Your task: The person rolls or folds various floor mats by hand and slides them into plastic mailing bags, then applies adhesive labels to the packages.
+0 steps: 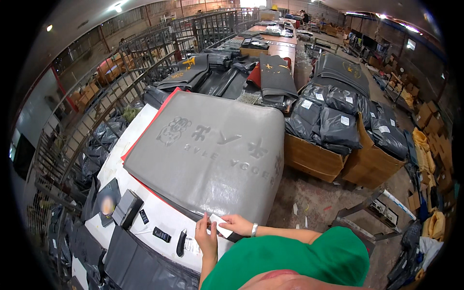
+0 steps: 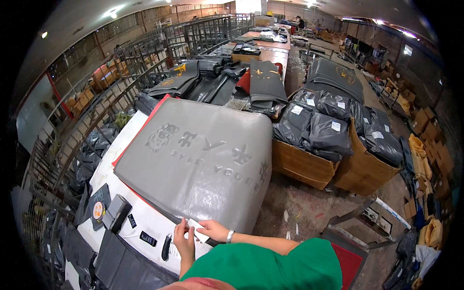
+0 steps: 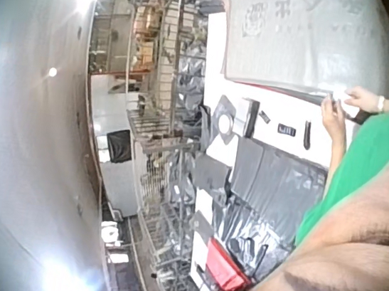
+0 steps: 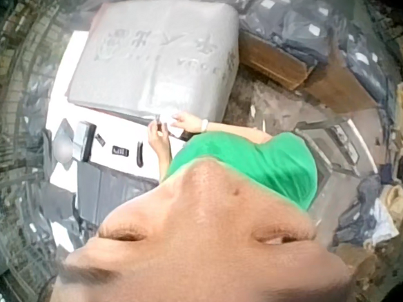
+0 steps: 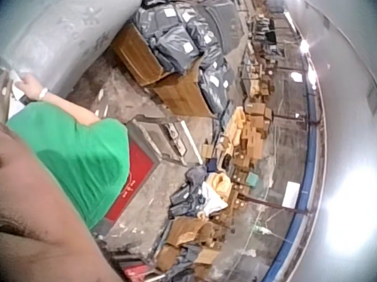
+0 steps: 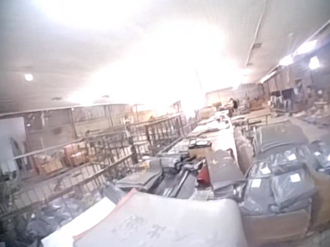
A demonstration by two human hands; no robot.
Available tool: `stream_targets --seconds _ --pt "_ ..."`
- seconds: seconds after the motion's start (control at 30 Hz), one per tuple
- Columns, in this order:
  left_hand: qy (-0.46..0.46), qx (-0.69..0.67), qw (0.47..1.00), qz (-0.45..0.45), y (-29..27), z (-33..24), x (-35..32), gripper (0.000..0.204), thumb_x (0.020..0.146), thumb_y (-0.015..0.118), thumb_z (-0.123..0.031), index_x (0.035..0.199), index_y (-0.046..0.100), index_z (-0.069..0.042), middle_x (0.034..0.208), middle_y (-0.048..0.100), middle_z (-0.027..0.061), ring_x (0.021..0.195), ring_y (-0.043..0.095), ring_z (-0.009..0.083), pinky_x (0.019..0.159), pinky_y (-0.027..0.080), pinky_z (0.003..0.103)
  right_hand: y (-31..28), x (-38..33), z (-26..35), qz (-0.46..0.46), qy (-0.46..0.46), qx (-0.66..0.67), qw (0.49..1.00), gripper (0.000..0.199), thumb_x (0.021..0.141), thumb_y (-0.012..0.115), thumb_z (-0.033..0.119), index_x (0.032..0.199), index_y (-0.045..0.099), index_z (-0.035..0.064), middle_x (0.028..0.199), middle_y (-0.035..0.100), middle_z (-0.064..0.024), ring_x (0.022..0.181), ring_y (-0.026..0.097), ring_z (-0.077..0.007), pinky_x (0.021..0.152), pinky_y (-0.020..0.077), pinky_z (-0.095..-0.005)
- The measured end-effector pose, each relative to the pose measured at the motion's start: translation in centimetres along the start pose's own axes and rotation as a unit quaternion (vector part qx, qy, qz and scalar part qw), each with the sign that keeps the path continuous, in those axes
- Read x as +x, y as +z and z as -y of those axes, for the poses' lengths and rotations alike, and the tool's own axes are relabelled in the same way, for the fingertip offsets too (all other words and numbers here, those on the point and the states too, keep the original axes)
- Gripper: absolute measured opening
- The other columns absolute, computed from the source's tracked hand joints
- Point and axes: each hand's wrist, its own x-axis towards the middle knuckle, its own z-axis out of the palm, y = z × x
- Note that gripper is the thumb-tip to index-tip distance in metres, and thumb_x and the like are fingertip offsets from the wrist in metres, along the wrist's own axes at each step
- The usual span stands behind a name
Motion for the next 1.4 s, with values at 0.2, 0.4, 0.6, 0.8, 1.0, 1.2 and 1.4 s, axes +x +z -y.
stream_targets --seconds 0.2,0.4,0.6,0.8,1.0,1.2,1.4 --pt "0.061 0.041 0.997 0.002 -0.1 0.8 -0.2 0.032 0.076 0.063 0.001 0.108 0.062 -0.004 0.093 0.06 0.0103 0.076 0.06 0.0189 0.069 0.047 0.029 -0.5 0.9 -2.1 0.014 -0.002 0.012 1.0 0.024 0.093 0.049 0.017 0.106 0.054 -0.0033 0.088 0.063 -0.0064 0.082 0.063 -0.0121 0.069 0.05 -0.0254" --pt "-0.049 -0.045 0.997 0.026 -0.3 0.9 0.0 0.031 0.078 0.061 0.002 0.108 0.061 -0.001 0.091 0.062 0.009 0.077 0.06 0.0151 0.066 0.048 0.026 -0.2 0.6 -1.5 -0.022 -0.006 0.032 0.999 0.018 0.091 0.051 0.016 0.094 0.054 -0.0021 0.079 0.062 -0.0069 0.076 0.063 -0.0117 0.064 0.0495 -0.0257" --pt "-0.265 -0.343 0.9 0.037 -0.3 2.2 0.0 0.015 0.084 0.058 -0.007 0.091 0.062 0.006 0.077 0.061 0.0055 0.069 0.056 0.0101 0.065 0.046 0.022 -0.7 1.1 -0.1 -0.152 -0.103 -0.201 0.962 0.018 0.089 0.056 0.016 0.081 0.057 -0.001 0.073 0.061 -0.0032 0.061 0.055 -0.0084 0.057 0.0472 -0.0235" --pt "-0.299 -0.422 0.854 0.058 0.4 0.4 0.5 0.02 0.085 0.06 -0.015 0.074 0.059 0.002 0.068 0.057 0.0042 0.063 0.053 0.01 0.061 0.045 0.024 0.1 -0.2 3.0 -0.154 -0.08 -0.005 0.985 0.016 0.087 0.057 0.013 0.098 0.059 0.002 0.071 0.056 -0.0008 0.065 0.048 -0.0053 0.054 0.0407 -0.0211" --pt "-0.26 -0.496 0.825 0.078 -0.3 0.0 -0.1 0.02 0.085 0.059 -0.016 0.093 0.061 0.002 0.085 0.062 0.005 0.077 0.057 0.0109 0.069 0.047 0.025 0.7 -1.4 4.0 -0.148 -0.114 -0.097 0.978 0.04 0.084 0.058 0.005 0.123 0.049 0.0031 0.076 0.055 -0.0004 0.066 0.052 -0.0048 0.054 0.0442 -0.0191" --pt "-0.229 -0.638 0.712 0.183 -1.1 -0.7 0.3 0.051 0.081 0.06 -0.009 0.129 0.042 0.0 0.119 0.055 0.0095 0.091 0.055 0.0095 0.07 0.046 0.022 0.3 -1.5 4.0 -0.046 -0.027 0.13 0.99 0.048 0.084 0.057 0.004 0.129 0.039 0.0028 0.088 0.059 -0.0043 0.076 0.057 -0.0086 0.066 0.0479 -0.0221" --pt "-0.219 -0.482 0.828 0.182 -1.8 -1.4 1.0 0.053 0.076 0.063 -0.004 0.126 0.046 -0.001 0.111 0.058 0.008 0.093 0.054 0.0097 0.075 0.046 0.023 0.7 -1.2 5.6 -0.186 -0.302 -0.408 0.841 0.044 0.074 0.059 -0.003 0.116 0.057 0.0071 0.11 0.057 -0.0138 0.093 0.056 -0.0306 0.08 0.0455 -0.0351"
